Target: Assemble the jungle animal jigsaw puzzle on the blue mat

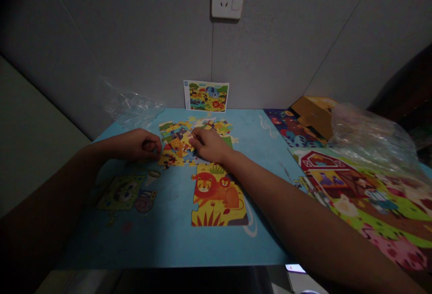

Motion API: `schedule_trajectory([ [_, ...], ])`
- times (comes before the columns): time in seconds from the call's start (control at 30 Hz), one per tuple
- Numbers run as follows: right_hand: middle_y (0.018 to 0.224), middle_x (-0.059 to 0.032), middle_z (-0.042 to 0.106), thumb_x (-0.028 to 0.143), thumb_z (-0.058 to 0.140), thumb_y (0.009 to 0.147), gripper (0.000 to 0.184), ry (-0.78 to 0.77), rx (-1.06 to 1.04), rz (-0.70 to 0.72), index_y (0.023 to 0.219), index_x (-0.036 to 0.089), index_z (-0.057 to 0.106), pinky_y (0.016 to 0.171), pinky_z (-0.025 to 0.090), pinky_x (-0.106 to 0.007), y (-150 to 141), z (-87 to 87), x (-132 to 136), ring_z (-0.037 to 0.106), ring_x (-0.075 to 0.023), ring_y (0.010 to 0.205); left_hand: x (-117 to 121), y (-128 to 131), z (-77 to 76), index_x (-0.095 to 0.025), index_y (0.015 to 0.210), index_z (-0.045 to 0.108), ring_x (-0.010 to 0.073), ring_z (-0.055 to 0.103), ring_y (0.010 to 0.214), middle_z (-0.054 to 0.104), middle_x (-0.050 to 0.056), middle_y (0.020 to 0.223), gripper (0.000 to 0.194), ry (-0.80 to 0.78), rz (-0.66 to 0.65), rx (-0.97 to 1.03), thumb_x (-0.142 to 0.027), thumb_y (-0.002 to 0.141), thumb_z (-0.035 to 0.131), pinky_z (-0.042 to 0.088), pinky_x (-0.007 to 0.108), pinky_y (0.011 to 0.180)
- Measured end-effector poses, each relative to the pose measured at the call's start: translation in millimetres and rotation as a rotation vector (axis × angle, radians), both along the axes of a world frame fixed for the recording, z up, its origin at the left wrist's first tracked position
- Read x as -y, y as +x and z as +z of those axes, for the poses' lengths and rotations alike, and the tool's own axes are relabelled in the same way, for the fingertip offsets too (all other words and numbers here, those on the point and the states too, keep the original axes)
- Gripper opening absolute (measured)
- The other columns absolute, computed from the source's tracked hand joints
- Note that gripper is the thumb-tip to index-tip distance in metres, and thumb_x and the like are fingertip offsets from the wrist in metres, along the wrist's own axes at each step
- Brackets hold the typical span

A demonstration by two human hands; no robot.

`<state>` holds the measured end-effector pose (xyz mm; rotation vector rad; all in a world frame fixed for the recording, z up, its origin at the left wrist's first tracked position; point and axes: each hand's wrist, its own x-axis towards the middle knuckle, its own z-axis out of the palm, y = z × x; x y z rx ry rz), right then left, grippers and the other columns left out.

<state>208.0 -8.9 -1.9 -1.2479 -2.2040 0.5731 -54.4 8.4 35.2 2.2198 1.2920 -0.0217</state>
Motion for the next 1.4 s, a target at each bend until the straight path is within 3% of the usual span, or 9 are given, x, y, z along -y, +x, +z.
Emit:
schedule_trajectory([
  [0.27, 0.058, 0.0038, 0.043, 0.015, 0.053, 0.083, 0.020, -0.004, 0.195, 0.037, 0.067, 0.022, 0.044, 0.062, 0.025, -0.028, 4.0, 21.0, 0.9, 0.038, -0.0131, 0.058, -1.2, 7.4, -5.9, -0.019, 0.075, 0.070, 0.0131, 0.048, 0.052, 0.056, -0.002, 0.057, 0.023, -0.081, 0.060, 0.038, -0.040, 0.066, 0.066, 0.034, 0.025, 0.050],
  [0.43, 0.058, 0.0036, 0.045, 0.020, 0.054, 0.084, 0.017, 0.058, 0.146, 0.064, 0.068, 0.021, 0.047, 0.061, 0.025, -0.028, 9.8, 17.6, 0.4, 0.038, -0.0129, 0.057, 6.2, 17.8, -6.9, -0.019, 0.074, 0.069, 0.0126, 0.049, 0.056, 0.058, -0.002, 0.061, 0.020, -0.045, -0.060, 0.088, -0.038, 0.068, 0.067, 0.034, 0.025, 0.054],
  [0.6, 0.062, 0.0028, 0.050, 0.033, 0.048, 0.094, 0.021, 0.081, -0.029, 0.124, 0.079, 0.019, 0.054, 0.062, 0.028, -0.027, -1.8, 0.6, 2.6, 0.043, -0.0128, 0.059, 6.4, 24.0, -14.5, -0.018, 0.088, 0.064, 0.0139, 0.049, 0.058, 0.057, -0.002, 0.064, 0.022, 0.149, -0.036, 0.261, -0.035, 0.078, 0.054, 0.036, 0.026, 0.058],
  [0.77, 0.063, 0.0030, 0.048, 0.032, 0.049, 0.095, 0.022, 0.090, -0.033, 0.163, 0.077, 0.019, 0.054, 0.063, 0.028, -0.026, -6.9, -6.4, -0.7, 0.043, -0.0126, 0.060, -7.6, 25.8, -28.2, -0.017, 0.104, 0.071, 0.0214, 0.059, 0.085, 0.066, 0.005, 0.092, 0.037, 0.437, -0.075, 0.204, -0.031, 0.073, 0.055, 0.045, 0.032, 0.080],
  [0.97, 0.069, 0.0004, 0.057, 0.035, 0.053, 0.098, 0.024, 0.091, -0.024, 0.146, 0.084, 0.018, 0.063, 0.066, 0.031, -0.026, -5.3, -6.3, -0.5, 0.048, -0.0136, 0.065, -15.0, 27.8, -31.6, -0.014, 0.102, 0.074, 0.0221, 0.060, 0.084, 0.069, 0.009, 0.094, 0.037, 0.549, 0.107, 0.220, -0.040, 0.083, 0.055, 0.047, 0.034, 0.083],
  [1.07, 0.074, -0.0022, 0.065, 0.033, 0.055, 0.098, 0.022, 0.094, -0.043, 0.131, 0.088, 0.018, 0.067, 0.068, 0.035, -0.027, -7.3, -6.3, 0.2, 0.053, -0.0145, 0.068, -6.9, 33.1, -27.8, -0.014, 0.101, 0.073, 0.0198, 0.061, 0.078, 0.071, 0.008, 0.090, 0.042, 0.425, 0.136, 0.361, -0.048, 0.086, 0.055, 0.047, 0.031, 0.074],
  [1.2, 0.090, -0.0071, 0.072, 0.029, 0.055, 0.097, 0.020, 0.133, -0.051, 0.172, 0.099, 0.017, 0.071, 0.074, 0.039, -0.028, -8.8, -8.5, -0.7, 0.060, -0.0173, 0.079, 2.8, 36.8, -22.3, -0.015, 0.114, 0.067, 0.0174, 0.063, 0.076, 0.071, 0.003, 0.087, 0.052, 0.084, -0.004, 0.484, -0.052, 0.077, 0.069, 0.047, 0.026, 0.066],
  [1.27, 0.094, -0.0075, 0.073, 0.028, 0.057, 0.095, 0.023, 0.135, -0.043, 0.180, 0.109, 0.016, 0.071, 0.076, 0.040, -0.028, -8.4, -9.8, -1.3, 0.061, -0.0179, 0.082, 3.7, 32.1, -17.3, -0.016, 0.110, 0.066, 0.0158, 0.062, 0.071, 0.070, 0.001, 0.080, 0.050, 0.035, -0.004, 0.442, -0.050, 0.074, 0.071, 0.045, 0.024, 0.061],
  [1.4, 0.082, -0.0047, 0.069, 0.019, 0.056, 0.092, 0.032, 0.110, -0.016, 0.095, 0.122, 0.013, 0.067, 0.072, 0.039, -0.028, -5.9, -11.4, -3.1, 0.055, -0.0160, 0.071, 1.7, 12.2, -5.5, -0.020, 0.078, 0.059, 0.0120, 0.049, 0.051, 0.056, -0.004, 0.057, 0.035, 0.033, 0.034, 0.192, -0.054, 0.074, 0.068, 0.032, 0.023, 0.048],
])
